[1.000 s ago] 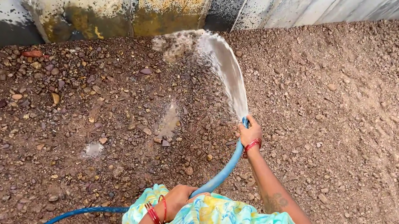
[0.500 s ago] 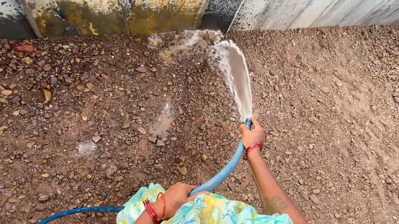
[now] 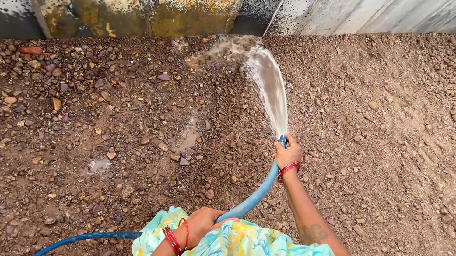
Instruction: Watering the dry, rocky ground with a hose.
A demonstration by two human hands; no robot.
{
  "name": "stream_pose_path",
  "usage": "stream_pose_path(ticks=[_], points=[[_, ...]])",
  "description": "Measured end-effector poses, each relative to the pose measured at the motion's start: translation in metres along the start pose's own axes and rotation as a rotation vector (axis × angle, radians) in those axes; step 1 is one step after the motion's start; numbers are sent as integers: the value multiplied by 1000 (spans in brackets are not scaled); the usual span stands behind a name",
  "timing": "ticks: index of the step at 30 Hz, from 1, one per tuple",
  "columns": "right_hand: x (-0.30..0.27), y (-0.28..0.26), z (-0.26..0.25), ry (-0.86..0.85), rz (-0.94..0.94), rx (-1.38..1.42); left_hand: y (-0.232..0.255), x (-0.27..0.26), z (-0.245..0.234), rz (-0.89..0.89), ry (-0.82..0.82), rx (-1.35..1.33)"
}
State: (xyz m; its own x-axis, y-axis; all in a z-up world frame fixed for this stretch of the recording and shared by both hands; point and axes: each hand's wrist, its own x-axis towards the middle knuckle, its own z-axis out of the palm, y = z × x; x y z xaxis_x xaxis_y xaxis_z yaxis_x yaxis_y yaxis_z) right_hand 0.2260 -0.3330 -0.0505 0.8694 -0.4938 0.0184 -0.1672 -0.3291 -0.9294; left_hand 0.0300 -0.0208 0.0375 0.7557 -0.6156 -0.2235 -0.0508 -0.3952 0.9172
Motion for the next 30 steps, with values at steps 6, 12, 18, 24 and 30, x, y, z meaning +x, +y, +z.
stream_pose_path(ticks=[6,12,18,24,30], points=[[-2,-4,-1,-9,7,-5,-6,1,3,29,13,3],[4,15,1,-2,-33,36,-20,4,10,7,26,34],[3,31,1,-16,-42,68,-17,1,9,20,20,40],[3,42,1,-5,-33,-10,-7,-3,6,0,-8,15],[11,66,10,-37,-30,-16,-5,-4,5,-8,1,-2]])
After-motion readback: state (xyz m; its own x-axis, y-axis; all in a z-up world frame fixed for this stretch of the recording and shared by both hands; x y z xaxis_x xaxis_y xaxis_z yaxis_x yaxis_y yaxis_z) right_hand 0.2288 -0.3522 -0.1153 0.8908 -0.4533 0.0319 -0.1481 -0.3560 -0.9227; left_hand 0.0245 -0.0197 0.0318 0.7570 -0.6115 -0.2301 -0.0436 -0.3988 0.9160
